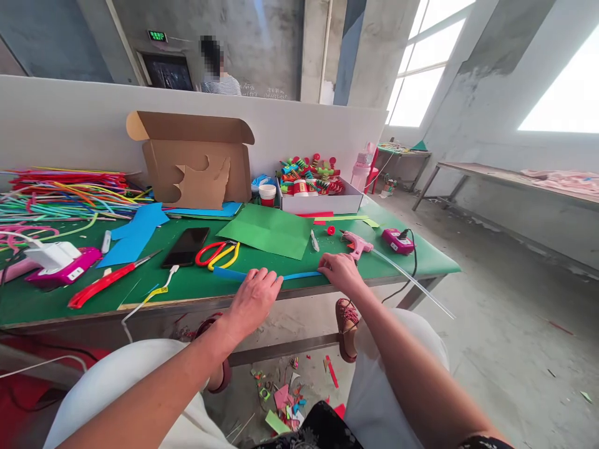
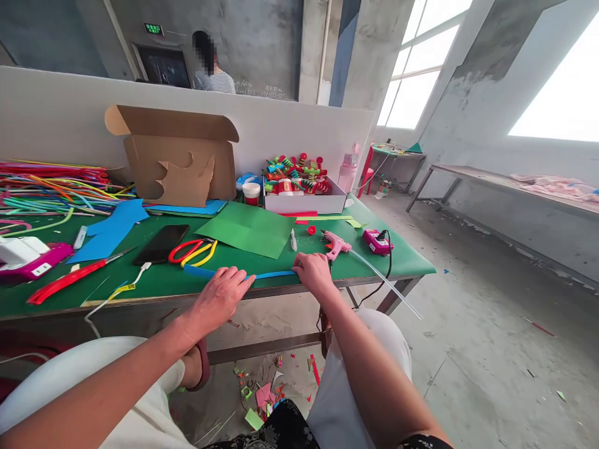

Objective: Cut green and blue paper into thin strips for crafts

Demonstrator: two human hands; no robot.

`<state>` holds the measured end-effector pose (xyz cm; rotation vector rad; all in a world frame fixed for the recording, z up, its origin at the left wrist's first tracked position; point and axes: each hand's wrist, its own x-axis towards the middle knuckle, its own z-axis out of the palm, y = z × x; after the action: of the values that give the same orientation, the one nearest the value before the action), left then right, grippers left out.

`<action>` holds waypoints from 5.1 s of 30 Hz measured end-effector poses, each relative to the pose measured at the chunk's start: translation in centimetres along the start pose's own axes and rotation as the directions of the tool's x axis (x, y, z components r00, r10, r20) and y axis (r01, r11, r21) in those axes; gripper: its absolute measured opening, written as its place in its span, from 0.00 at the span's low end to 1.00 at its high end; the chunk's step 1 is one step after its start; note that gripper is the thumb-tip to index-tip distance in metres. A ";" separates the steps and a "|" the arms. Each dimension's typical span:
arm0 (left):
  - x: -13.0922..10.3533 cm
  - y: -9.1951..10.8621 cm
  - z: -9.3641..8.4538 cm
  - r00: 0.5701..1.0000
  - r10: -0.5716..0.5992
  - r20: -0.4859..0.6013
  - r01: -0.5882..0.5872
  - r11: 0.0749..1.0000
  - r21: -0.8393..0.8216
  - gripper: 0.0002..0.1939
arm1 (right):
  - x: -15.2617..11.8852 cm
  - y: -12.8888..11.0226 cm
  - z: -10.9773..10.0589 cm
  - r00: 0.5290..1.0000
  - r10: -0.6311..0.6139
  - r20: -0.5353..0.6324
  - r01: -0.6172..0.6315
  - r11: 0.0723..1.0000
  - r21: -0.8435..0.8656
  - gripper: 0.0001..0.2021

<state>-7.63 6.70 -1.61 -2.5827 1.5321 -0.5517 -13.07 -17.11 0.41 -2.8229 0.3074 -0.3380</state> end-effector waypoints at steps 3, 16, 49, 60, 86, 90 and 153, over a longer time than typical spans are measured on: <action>0.2 0.1 -0.2 1.000 -0.009 0.013 0.009 1.000 -0.011 0.23 | -1.0 -2.0 0.4 0.980 -0.062 -0.190 0.047 0.995 -0.083 0.09; -0.1 0.2 -0.6 1.000 -0.028 -0.008 0.028 0.998 -0.052 0.21 | -4.4 -4.8 6.1 0.863 -0.504 -0.002 0.504 0.863 -0.042 0.37; -4.0 -10.2 -1.2 0.727 -0.561 0.396 0.598 0.233 -0.767 0.16 | -3.9 -6.1 5.3 0.882 -0.469 0.036 0.470 0.874 -0.124 0.31; -5.0 -10.5 -0.7 0.749 -0.574 0.332 0.616 0.418 -0.668 0.11 | -3.6 -8.2 5.2 0.878 -0.463 0.124 0.474 0.877 -0.085 0.34; -8.5 -9.0 0.4 0.897 -0.442 0.000 0.372 0.755 -0.540 0.10 | -3.4 -7.8 7.5 0.857 -0.514 -0.009 0.502 0.839 -0.209 0.38; -8.3 -9.0 0.1 0.881 -0.473 -0.016 0.367 0.703 -0.609 0.14 | -3.5 -7.8 7.7 0.852 -0.522 -0.032 0.503 0.836 -0.219 0.39; -6.1 -8.3 0.9 0.868 -0.481 -0.121 0.323 0.734 -0.597 0.12 | 2.6 -9.9 5.2 0.930 -0.365 0.032 0.320 0.853 0.412 0.07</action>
<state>-3.06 15.91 -1.92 -3.4878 1.3372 -0.5716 -7.53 -7.18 -1.02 -2.4605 -0.2725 -0.2779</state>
